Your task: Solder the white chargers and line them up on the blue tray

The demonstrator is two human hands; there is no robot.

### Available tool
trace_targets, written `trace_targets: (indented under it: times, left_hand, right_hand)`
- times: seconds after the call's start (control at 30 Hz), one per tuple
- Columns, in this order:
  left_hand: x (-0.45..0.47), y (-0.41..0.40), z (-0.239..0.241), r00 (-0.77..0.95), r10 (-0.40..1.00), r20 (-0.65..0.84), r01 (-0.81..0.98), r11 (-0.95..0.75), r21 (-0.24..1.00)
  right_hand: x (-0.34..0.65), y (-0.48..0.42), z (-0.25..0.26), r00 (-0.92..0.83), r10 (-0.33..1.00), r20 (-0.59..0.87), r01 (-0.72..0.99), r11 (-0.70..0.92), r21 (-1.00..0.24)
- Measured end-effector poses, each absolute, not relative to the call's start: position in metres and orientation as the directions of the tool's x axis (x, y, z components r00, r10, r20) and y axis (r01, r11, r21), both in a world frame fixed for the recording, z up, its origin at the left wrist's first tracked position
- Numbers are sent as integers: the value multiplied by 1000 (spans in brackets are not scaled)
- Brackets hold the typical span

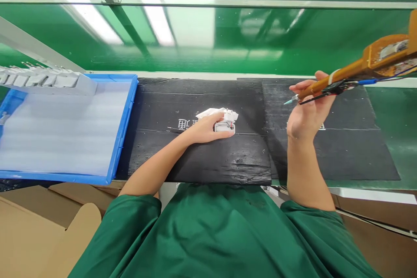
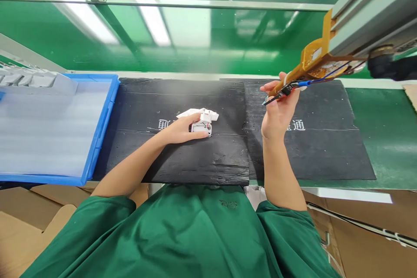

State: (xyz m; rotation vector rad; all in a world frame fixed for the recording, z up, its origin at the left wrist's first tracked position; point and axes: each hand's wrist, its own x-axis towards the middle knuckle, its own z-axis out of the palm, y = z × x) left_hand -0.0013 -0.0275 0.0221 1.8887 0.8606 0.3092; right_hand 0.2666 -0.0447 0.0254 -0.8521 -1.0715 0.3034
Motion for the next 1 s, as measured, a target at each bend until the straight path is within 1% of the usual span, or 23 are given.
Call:
trace_targets:
  times: [0.1, 0.2, 0.37, 0.5, 0.57, 0.67, 0.8, 0.9, 0.97, 1.0]
  left_hand:
    - [7, -29, 17, 699, 711, -75, 292, -188, 938]
    - [15, -32, 11, 683, 730, -4, 205, -187, 961]
    - [12, -34, 11, 703, 708, 62, 267, -345, 900]
    - [2, -35, 21, 779, 610, 145, 277, -542, 793]
    - [-2, -37, 28, 811, 566, 150, 276, -596, 754]
    - [-4, -41, 33, 818, 559, 134, 313, -629, 712]
    - [-1, -45, 29, 789, 607, 93, 403, -625, 668]
    - [1, -45, 22, 745, 658, 106, 445, -609, 657]
    - [1, -45, 22, 740, 664, 112, 445, -607, 659]
    - [0, -44, 23, 758, 642, 117, 423, -620, 660]
  right_hand:
    - [266, -44, 24, 477, 590, 651, 173, 664, -728]
    - [264, -46, 26, 480, 598, 642, 171, 654, -737]
    - [260, -51, 29, 454, 641, 618, 188, 610, -770]
    - [259, -52, 28, 449, 644, 620, 197, 605, -771]
    - [260, -52, 27, 448, 645, 620, 194, 606, -771]
    - [261, -53, 26, 436, 655, 618, 189, 604, -774]
    - [262, -55, 26, 421, 661, 621, 203, 599, -775]
    - [261, -56, 26, 419, 663, 621, 220, 589, -778]
    - [261, -56, 26, 417, 661, 623, 226, 589, -776]
    - [260, -56, 26, 416, 663, 623, 228, 587, -777]
